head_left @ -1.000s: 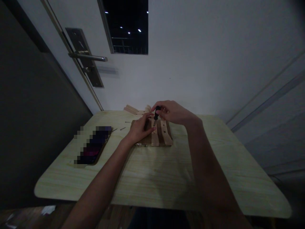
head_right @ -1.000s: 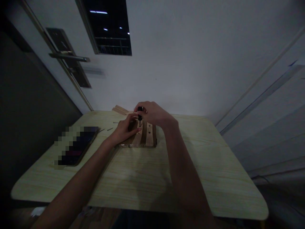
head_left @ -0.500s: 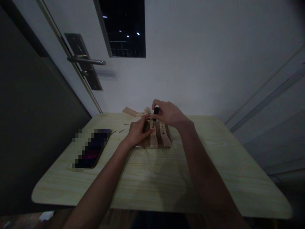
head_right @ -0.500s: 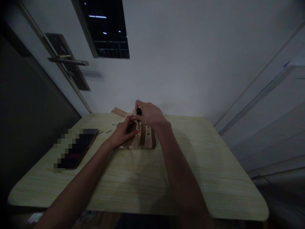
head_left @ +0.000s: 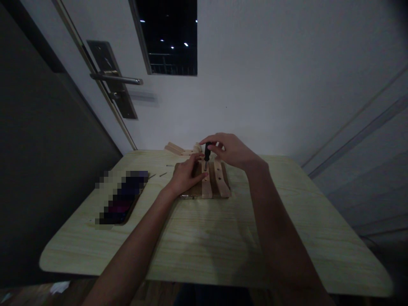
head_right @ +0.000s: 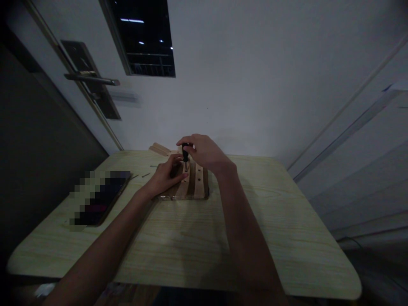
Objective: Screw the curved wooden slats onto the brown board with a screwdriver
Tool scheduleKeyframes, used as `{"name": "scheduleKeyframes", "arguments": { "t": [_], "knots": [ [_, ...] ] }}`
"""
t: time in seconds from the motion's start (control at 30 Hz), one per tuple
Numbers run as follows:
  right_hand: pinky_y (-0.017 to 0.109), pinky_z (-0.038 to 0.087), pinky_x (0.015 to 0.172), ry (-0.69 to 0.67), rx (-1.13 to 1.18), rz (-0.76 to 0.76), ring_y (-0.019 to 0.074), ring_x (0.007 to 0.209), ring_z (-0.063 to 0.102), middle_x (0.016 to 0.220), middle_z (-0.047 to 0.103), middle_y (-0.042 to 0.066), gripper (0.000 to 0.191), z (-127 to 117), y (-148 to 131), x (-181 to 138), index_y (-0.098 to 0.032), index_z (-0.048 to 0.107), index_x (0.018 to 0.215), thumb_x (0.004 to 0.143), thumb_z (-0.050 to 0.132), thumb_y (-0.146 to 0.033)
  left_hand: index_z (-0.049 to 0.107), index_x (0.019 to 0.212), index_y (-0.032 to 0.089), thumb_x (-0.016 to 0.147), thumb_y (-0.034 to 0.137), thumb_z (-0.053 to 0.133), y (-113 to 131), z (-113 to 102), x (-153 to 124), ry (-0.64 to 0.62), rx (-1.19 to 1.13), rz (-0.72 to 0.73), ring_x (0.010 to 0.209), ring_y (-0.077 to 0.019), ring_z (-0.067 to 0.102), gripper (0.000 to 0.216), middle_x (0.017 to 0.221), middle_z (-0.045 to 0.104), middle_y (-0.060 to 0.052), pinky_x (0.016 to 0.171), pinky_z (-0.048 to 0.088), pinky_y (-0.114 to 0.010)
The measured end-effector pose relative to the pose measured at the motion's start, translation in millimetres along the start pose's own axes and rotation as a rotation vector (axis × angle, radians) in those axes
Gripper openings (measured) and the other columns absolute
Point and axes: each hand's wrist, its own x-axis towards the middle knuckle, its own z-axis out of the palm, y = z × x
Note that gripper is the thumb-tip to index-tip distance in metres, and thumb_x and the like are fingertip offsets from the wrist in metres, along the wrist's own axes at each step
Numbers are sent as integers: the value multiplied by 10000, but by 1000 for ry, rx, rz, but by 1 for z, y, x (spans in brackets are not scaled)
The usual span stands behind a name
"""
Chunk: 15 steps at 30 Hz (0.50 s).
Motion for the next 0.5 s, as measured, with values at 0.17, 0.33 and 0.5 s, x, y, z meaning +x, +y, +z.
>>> {"name": "scheduleKeyframes", "arguments": {
  "t": [0.17, 0.33, 0.5],
  "knots": [
    [291, 442, 765, 85, 1, -24, 152, 800, 615, 924, 722, 45, 180, -2, 2, 4, -191, 754, 925, 806, 664, -90, 382, 1343, 272, 845, 416, 657, 1, 0, 0, 0, -3, 0, 1221, -284, 615, 586, 1337, 621, -96, 992, 501, -457],
    [271, 381, 696, 108, -22, 13, 131, 713, 563, 814, 692, 13, 69, 2, -6, 3, -181, 706, 832, 782, 744, -210, 364, 1365, 255, 843, 441, 655, 0, 0, 0, -2, 38, -4, 1180, -299, 637, 626, 1298, 645, -113, 950, 514, -464],
    [264, 327, 625, 109, -73, 120, 120, 657, 509, 714, 612, -6, 239, 7, -11, 4, -172, 618, 750, 757, 784, -344, 342, 1390, 243, 835, 452, 663, -1, 1, 0, 16, 95, -13, 1129, -310, 656, 675, 1238, 673, -117, 910, 524, -451]
  ]
}}
